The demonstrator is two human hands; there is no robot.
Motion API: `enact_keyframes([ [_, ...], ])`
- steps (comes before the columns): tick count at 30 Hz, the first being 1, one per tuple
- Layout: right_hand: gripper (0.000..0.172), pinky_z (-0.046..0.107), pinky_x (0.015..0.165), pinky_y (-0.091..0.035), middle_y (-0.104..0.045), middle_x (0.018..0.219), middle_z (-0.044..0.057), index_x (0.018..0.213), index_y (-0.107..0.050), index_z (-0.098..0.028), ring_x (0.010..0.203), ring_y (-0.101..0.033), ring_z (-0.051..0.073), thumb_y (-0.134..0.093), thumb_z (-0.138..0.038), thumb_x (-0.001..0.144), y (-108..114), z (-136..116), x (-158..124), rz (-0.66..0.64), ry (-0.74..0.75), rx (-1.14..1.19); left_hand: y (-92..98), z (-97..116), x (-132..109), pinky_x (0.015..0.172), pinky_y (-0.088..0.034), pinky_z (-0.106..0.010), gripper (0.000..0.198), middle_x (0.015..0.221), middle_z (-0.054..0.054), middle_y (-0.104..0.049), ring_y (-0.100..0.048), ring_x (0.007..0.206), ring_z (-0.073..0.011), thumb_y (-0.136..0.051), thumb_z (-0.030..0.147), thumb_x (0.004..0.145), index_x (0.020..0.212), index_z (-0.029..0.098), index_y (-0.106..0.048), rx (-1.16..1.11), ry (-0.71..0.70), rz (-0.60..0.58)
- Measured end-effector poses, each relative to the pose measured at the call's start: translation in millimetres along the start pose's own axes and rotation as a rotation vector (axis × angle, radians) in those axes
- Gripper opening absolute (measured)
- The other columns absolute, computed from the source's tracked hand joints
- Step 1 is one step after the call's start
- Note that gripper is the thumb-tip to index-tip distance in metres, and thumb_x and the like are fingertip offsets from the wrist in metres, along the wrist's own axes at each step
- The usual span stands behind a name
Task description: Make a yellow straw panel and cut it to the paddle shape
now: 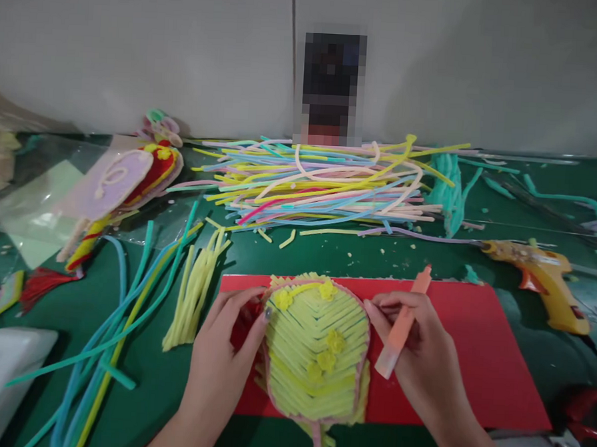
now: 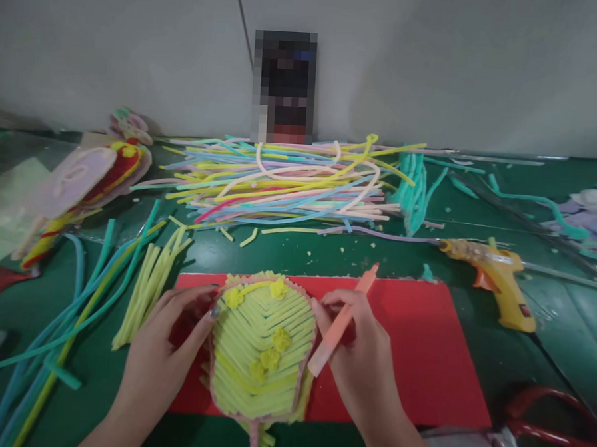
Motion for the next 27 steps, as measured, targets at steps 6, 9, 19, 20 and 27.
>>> enact_keyframes([
  [6, 0.014, 0.023, 0.054, -0.056, -0.068, 0.081, 0.003, 0.087, -0.055, -0.024, 0.071, -0.069, 0.016, -0.063, -0.033, 0.080, -3.6, -6.4, -0.8, -0.060, 0.088, 0.035, -8.6, -4.1, -1.0, 0.073, -0.055, -0.031, 0.023, 0.098, -0.002, -0.066, -0.064, 0.086, -0.0182, -0.054, 0.034, 0.085, 0.104, 0.026, -0.062, -0.134, 0.064, -0.091],
  [9, 0.014, 0.024, 0.054, -0.057, -0.068, 0.081, 0.003, 0.086, -0.055, -0.025, 0.071, -0.069, 0.017, -0.065, -0.031, 0.079, -2.7, -9.5, 0.5, -0.053, 0.113, 0.064, -7.1, -3.4, -1.4, 0.073, -0.055, -0.031, 0.021, 0.099, -0.002, -0.067, -0.064, 0.088, -0.0185, -0.055, 0.033, 0.084, 0.102, 0.026, -0.063, -0.164, 0.074, -0.073],
  [19, 0.016, 0.024, 0.051, -0.055, -0.069, 0.079, 0.003, 0.083, -0.058, -0.023, 0.067, -0.068, 0.017, -0.064, -0.037, 0.079, -9.0, -5.3, 0.8, -0.053, 0.006, 0.018, -5.3, 1.4, -1.4, 0.073, -0.055, -0.031, 0.021, 0.098, -0.003, -0.064, -0.063, 0.086, -0.0178, -0.051, 0.031, 0.088, 0.105, 0.024, -0.060, -0.040, 0.002, -0.028],
  [20, 0.016, 0.025, 0.051, -0.055, -0.070, 0.078, 0.003, 0.083, -0.058, -0.023, 0.066, -0.068, 0.017, -0.063, -0.038, 0.080, -9.5, -5.1, -0.1, -0.048, -0.013, 0.005, -3.3, 5.0, -3.4, 0.076, -0.055, -0.032, 0.021, 0.100, -0.004, -0.062, -0.063, 0.088, -0.0183, -0.051, 0.030, 0.088, 0.107, 0.023, -0.059, 0.015, -0.039, 0.003],
  [27, 0.016, 0.025, 0.052, -0.054, -0.071, 0.074, 0.003, 0.081, -0.058, -0.023, 0.068, -0.069, 0.018, -0.061, -0.038, 0.081, -7.7, -12.3, -1.0, -0.020, 0.036, -0.028, -22.1, 58.9, -33.1, 0.108, -0.033, -0.047, 0.054, 0.150, -0.010, -0.028, -0.030, 0.136, -0.0296, -0.050, 0.026, 0.087, 0.140, 0.024, -0.036, 0.221, -0.597, -0.127],
])
Point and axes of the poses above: each hand's wrist, its own x-axis towards the middle knuckle, its own y-axis out of the back of the hand, z = x × y, the point moved 9 cm from there along x, towards the middle knuckle
